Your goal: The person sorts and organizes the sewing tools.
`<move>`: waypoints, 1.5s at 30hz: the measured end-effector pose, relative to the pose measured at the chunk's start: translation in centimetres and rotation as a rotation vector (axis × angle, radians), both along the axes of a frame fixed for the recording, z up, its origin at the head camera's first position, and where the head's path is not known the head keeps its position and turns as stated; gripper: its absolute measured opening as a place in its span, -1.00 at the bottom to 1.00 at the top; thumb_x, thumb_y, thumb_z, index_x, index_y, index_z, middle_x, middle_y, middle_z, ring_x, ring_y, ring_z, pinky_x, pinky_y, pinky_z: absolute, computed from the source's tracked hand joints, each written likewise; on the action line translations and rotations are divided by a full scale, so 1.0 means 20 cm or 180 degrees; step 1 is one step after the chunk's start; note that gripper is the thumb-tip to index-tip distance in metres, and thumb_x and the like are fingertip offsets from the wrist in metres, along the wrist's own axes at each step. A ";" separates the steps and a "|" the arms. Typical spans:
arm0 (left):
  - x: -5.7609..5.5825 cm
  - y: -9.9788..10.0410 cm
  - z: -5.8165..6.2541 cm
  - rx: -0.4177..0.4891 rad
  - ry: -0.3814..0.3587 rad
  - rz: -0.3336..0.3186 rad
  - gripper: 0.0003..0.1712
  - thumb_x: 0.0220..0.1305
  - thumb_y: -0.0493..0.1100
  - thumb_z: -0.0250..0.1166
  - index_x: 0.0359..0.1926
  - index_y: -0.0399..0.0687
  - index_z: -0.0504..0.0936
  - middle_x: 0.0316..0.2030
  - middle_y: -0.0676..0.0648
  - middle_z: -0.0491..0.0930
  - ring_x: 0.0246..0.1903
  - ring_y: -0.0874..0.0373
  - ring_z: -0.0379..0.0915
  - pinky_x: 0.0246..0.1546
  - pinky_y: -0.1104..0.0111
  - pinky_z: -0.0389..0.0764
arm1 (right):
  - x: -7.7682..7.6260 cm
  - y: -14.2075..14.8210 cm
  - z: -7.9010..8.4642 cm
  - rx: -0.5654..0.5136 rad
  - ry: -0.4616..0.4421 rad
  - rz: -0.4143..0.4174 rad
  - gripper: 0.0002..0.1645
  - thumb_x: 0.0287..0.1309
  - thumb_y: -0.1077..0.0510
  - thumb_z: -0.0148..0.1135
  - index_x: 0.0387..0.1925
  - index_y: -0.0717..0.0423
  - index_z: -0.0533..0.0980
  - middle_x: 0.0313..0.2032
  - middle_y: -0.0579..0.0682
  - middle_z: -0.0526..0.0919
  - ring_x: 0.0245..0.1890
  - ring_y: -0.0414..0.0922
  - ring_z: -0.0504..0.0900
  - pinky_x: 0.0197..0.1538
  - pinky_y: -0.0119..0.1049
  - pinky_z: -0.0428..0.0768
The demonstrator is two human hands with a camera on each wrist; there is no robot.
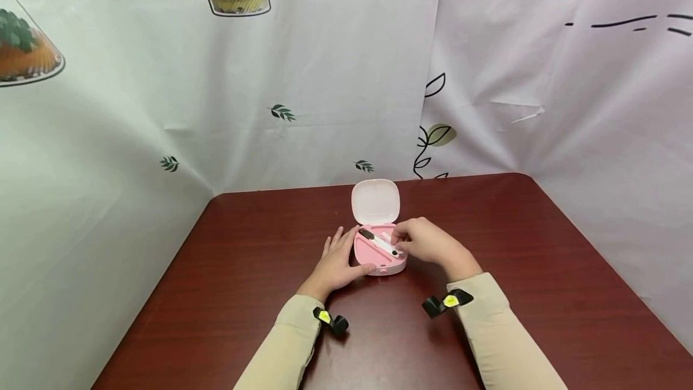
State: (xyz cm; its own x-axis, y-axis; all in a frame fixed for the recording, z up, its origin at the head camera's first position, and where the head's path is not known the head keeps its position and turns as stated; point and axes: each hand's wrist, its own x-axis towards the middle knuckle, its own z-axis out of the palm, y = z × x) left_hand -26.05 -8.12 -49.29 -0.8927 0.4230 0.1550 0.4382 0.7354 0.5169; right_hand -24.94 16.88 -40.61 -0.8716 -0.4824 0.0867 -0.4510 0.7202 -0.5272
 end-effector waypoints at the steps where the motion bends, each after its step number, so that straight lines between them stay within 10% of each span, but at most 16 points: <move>1: 0.00 0.00 0.00 -0.0009 0.0002 0.0002 0.18 0.12 0.47 0.29 0.59 0.06 0.08 0.54 -0.02 0.16 0.57 -0.14 -0.20 0.50 -0.15 -0.22 | 0.00 -0.03 0.00 0.0012 -0.0031 0.0009 -0.82 0.17 0.34 0.32 -0.43 -0.02 0.62 -0.53 -0.19 0.55 -0.50 -0.22 0.46 -0.39 -0.34 0.49; 27: -0.01 0.00 -0.01 0.0031 0.0049 -0.0018 0.18 0.11 0.45 0.30 0.59 0.01 0.09 0.53 -0.04 0.18 0.56 -0.15 -0.18 0.49 -0.16 -0.21 | 0.03 -0.23 -0.04 0.0424 0.0271 -0.0150 -0.75 0.06 0.30 0.36 -0.62 -0.03 0.56 -0.65 -0.20 0.47 -0.58 -0.20 0.43 -0.44 -0.31 0.45; 45: -0.01 0.00 -0.01 0.0044 0.0046 -0.0033 0.19 0.11 0.44 0.31 0.59 0.00 0.09 0.53 -0.04 0.17 0.56 -0.17 -0.19 0.49 -0.17 -0.22 | 0.06 -0.20 0.00 0.0665 -0.0091 -0.0102 -0.78 0.07 0.29 0.37 -0.60 -0.05 0.68 -0.65 -0.24 0.56 -0.55 -0.19 0.47 -0.39 -0.27 0.51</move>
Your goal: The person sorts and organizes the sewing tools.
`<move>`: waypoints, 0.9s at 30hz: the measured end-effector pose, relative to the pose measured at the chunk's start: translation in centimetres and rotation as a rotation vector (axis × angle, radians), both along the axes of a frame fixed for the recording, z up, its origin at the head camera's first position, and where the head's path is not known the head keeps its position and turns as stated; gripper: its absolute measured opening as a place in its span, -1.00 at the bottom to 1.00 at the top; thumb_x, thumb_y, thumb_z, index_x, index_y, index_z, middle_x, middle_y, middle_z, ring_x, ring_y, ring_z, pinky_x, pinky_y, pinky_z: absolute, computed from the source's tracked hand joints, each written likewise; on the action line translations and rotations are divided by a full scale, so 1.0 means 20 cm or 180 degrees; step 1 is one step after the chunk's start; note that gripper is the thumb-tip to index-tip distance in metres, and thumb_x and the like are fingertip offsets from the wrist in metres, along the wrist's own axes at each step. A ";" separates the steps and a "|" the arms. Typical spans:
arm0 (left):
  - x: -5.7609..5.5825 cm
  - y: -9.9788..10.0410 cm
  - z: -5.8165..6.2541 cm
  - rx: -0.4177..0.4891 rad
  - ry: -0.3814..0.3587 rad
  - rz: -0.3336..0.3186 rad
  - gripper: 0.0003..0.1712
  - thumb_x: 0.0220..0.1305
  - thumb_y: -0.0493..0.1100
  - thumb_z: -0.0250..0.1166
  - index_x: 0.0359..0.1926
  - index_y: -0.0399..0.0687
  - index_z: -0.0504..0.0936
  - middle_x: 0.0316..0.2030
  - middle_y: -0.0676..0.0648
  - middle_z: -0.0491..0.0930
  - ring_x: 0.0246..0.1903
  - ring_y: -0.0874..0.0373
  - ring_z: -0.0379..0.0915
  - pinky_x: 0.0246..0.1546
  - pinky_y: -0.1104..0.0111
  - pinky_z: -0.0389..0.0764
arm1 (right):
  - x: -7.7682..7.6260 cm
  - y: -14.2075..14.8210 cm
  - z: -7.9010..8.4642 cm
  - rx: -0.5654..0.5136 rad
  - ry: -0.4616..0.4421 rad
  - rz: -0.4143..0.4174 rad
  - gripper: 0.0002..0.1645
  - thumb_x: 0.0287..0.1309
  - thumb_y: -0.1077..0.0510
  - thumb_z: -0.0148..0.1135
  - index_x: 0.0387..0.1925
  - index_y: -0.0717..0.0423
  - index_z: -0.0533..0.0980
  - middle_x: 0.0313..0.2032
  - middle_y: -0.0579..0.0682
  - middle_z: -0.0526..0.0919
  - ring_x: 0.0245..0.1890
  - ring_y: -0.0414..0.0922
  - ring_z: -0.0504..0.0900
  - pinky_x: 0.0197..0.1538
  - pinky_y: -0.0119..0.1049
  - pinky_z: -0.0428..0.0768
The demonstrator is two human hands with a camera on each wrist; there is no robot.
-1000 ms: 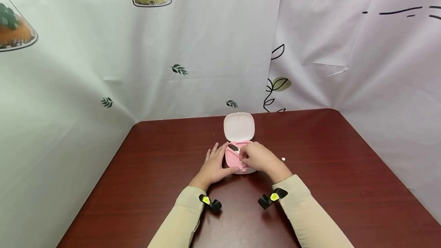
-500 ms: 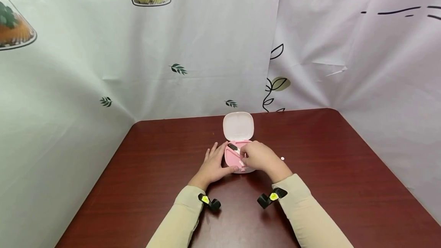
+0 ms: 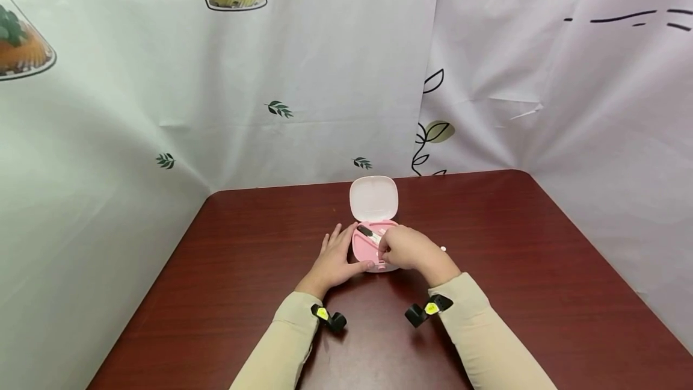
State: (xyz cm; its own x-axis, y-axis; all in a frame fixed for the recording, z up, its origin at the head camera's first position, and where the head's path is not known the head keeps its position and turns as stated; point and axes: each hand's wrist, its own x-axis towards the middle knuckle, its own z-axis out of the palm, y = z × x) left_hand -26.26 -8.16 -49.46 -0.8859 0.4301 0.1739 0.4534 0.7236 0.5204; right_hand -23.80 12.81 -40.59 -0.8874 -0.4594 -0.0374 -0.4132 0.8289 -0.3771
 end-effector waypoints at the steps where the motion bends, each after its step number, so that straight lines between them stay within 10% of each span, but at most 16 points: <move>1: 0.00 0.00 0.00 0.0000 -0.0001 -0.0001 0.19 0.11 0.44 0.31 0.59 -0.01 0.09 0.53 -0.04 0.17 0.56 -0.17 -0.19 0.49 -0.18 -0.21 | 0.00 0.00 0.00 0.0006 -0.0014 -0.0008 -0.78 0.08 0.28 0.37 -0.60 -0.05 0.68 -0.65 -0.24 0.56 -0.55 -0.19 0.47 -0.38 -0.28 0.51; 27: 0.00 0.00 0.01 -0.0005 -0.0009 0.0012 0.17 0.12 0.43 0.31 0.58 -0.02 0.10 0.52 -0.05 0.19 0.56 -0.18 -0.17 0.49 -0.18 -0.20 | 0.01 0.02 0.02 -0.0004 -0.0101 0.0006 -0.82 0.07 0.28 0.36 -0.57 -0.01 0.69 -0.62 -0.21 0.58 -0.55 -0.18 0.49 -0.37 -0.25 0.54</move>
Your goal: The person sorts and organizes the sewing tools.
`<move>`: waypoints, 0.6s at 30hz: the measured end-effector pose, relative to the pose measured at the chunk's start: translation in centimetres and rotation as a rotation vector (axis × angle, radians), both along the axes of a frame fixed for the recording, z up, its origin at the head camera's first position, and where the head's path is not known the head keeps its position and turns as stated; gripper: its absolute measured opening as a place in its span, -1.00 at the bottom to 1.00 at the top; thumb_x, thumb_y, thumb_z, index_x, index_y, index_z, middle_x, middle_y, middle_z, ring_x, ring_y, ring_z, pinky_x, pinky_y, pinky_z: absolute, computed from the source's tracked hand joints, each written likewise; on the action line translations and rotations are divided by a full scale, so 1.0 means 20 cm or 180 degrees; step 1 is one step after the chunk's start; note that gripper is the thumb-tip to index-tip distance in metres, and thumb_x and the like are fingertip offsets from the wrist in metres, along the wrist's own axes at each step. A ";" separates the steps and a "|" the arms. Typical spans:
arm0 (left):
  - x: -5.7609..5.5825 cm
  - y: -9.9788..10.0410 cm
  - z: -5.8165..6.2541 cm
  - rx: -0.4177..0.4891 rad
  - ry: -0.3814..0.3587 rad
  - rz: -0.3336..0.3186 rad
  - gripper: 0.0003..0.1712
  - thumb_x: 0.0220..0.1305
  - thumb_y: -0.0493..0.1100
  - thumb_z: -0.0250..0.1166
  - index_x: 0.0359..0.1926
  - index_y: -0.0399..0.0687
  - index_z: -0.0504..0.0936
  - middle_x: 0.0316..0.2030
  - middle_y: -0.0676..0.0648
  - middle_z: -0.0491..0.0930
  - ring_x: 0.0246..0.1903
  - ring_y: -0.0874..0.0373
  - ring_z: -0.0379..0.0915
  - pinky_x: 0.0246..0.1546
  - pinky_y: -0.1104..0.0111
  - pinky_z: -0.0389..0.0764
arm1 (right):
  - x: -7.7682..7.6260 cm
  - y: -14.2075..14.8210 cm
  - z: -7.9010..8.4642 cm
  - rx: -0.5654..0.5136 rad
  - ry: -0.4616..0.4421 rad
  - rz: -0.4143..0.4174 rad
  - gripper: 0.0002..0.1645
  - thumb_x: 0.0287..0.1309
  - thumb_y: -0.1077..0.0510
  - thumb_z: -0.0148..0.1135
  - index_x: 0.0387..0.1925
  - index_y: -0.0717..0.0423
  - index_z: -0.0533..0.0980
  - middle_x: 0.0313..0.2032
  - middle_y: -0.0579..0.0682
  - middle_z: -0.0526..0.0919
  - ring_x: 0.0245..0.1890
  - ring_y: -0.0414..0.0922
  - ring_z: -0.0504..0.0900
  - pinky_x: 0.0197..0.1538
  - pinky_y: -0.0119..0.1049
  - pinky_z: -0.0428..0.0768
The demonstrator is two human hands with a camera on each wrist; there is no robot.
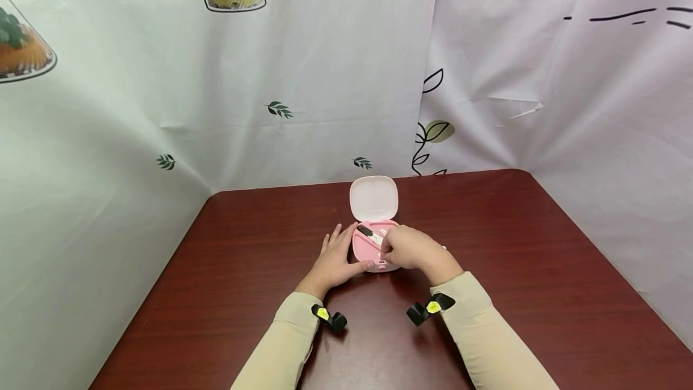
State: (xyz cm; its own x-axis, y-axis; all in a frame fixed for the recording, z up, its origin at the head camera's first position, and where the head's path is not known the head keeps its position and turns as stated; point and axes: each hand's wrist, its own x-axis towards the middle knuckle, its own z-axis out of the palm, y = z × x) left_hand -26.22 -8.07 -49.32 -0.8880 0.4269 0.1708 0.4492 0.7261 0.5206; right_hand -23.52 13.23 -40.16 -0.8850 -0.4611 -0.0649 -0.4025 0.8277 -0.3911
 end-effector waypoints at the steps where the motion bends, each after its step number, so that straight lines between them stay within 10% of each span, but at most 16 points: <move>1: 0.00 0.00 0.00 -0.0008 -0.0001 0.0003 0.17 0.12 0.43 0.31 0.58 -0.02 0.10 0.52 -0.05 0.19 0.56 -0.18 -0.18 0.49 -0.18 -0.20 | 0.00 0.00 0.00 -0.0002 0.0004 -0.0002 -0.82 0.07 0.28 0.36 -0.57 -0.02 0.69 -0.62 -0.21 0.58 -0.55 -0.18 0.49 -0.37 -0.25 0.54; 18: -0.01 0.00 -0.01 -0.0084 -0.0047 0.0028 0.18 0.12 0.45 0.30 0.60 0.06 0.05 0.54 -0.01 0.14 0.57 -0.14 -0.21 0.50 -0.14 -0.22 | -0.02 0.03 0.00 0.0039 0.0185 0.0009 -0.85 0.12 0.25 0.36 -0.51 -0.04 0.69 -0.57 -0.20 0.58 -0.52 -0.19 0.48 -0.37 -0.27 0.52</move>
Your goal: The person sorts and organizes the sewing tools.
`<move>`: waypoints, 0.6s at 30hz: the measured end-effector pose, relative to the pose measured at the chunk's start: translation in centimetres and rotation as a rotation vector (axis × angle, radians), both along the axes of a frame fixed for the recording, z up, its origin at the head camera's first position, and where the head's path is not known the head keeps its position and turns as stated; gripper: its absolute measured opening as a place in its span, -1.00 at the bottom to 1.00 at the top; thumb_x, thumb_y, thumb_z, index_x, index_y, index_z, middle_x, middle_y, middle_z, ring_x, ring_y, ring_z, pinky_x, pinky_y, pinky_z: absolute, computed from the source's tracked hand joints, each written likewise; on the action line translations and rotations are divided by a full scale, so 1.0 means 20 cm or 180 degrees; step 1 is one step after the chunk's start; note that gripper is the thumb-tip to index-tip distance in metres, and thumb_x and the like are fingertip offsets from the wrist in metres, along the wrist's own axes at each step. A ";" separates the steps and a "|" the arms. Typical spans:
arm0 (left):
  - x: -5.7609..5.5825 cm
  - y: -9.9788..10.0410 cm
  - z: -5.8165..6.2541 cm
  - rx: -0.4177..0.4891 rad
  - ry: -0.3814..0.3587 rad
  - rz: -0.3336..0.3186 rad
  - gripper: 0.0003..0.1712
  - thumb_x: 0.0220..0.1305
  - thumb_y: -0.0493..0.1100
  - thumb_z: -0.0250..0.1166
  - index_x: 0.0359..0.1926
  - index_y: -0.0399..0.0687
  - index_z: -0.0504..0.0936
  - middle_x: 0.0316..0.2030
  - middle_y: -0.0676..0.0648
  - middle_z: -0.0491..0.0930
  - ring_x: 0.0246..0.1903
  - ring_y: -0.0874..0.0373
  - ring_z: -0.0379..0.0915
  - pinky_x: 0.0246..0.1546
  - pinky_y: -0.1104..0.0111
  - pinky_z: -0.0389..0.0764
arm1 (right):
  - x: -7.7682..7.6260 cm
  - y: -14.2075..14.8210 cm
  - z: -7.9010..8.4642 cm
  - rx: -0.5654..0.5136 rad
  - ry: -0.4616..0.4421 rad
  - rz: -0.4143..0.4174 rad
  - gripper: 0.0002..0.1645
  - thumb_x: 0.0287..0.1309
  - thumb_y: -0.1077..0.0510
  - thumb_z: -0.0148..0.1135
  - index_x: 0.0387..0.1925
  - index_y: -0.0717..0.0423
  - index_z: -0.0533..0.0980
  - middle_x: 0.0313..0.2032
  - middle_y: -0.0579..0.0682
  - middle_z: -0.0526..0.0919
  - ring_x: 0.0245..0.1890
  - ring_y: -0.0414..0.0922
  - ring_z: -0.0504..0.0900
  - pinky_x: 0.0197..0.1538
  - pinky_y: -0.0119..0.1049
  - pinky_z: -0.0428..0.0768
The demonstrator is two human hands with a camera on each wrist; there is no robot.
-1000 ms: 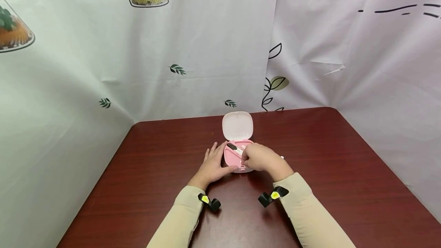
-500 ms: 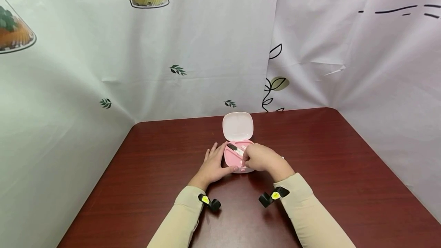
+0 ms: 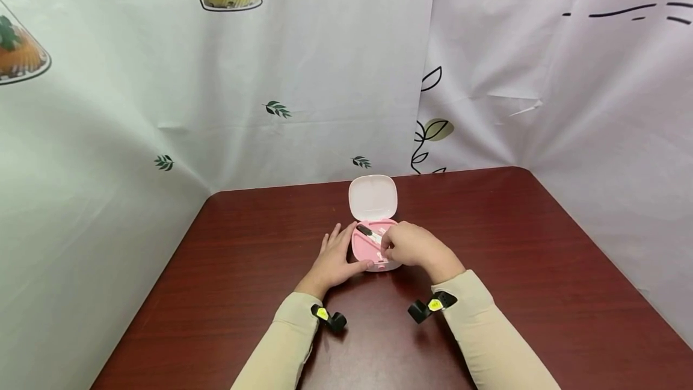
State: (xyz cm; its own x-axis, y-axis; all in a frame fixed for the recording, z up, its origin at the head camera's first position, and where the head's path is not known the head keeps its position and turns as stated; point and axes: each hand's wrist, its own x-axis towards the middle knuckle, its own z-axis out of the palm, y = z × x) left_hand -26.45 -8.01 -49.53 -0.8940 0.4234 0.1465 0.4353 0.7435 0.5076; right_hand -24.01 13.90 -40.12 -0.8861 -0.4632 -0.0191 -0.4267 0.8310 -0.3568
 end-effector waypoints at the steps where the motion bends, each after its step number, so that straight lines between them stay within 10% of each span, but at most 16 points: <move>1: 0.00 0.00 0.00 0.0010 0.0005 -0.0003 0.18 0.12 0.44 0.30 0.60 0.04 0.06 0.54 -0.03 0.15 0.57 -0.15 -0.20 0.50 -0.15 -0.21 | 0.00 0.00 0.00 -0.0018 0.0060 0.0000 -0.85 0.12 0.25 0.35 -0.50 -0.04 0.68 -0.56 -0.19 0.57 -0.52 -0.19 0.47 -0.37 -0.27 0.51; 18: 0.00 0.00 0.00 0.0082 0.0001 0.0008 0.19 0.10 0.44 0.32 0.59 0.03 0.07 0.53 -0.05 0.18 0.57 -0.15 -0.20 0.50 -0.15 -0.22 | -0.02 -0.05 -0.06 0.0190 0.0484 -0.0031 -0.76 0.02 0.25 0.44 -0.58 -0.18 0.67 -0.53 -0.25 0.59 -0.50 -0.19 0.49 -0.37 -0.18 0.55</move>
State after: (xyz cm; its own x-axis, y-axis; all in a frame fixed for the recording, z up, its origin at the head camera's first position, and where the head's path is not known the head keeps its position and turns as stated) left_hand -26.40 -8.02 -49.46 -0.8950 0.4174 0.1576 0.4337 0.7313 0.5264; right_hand -24.42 12.81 -41.37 -0.8853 -0.4566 0.0883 -0.4639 0.8532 -0.2385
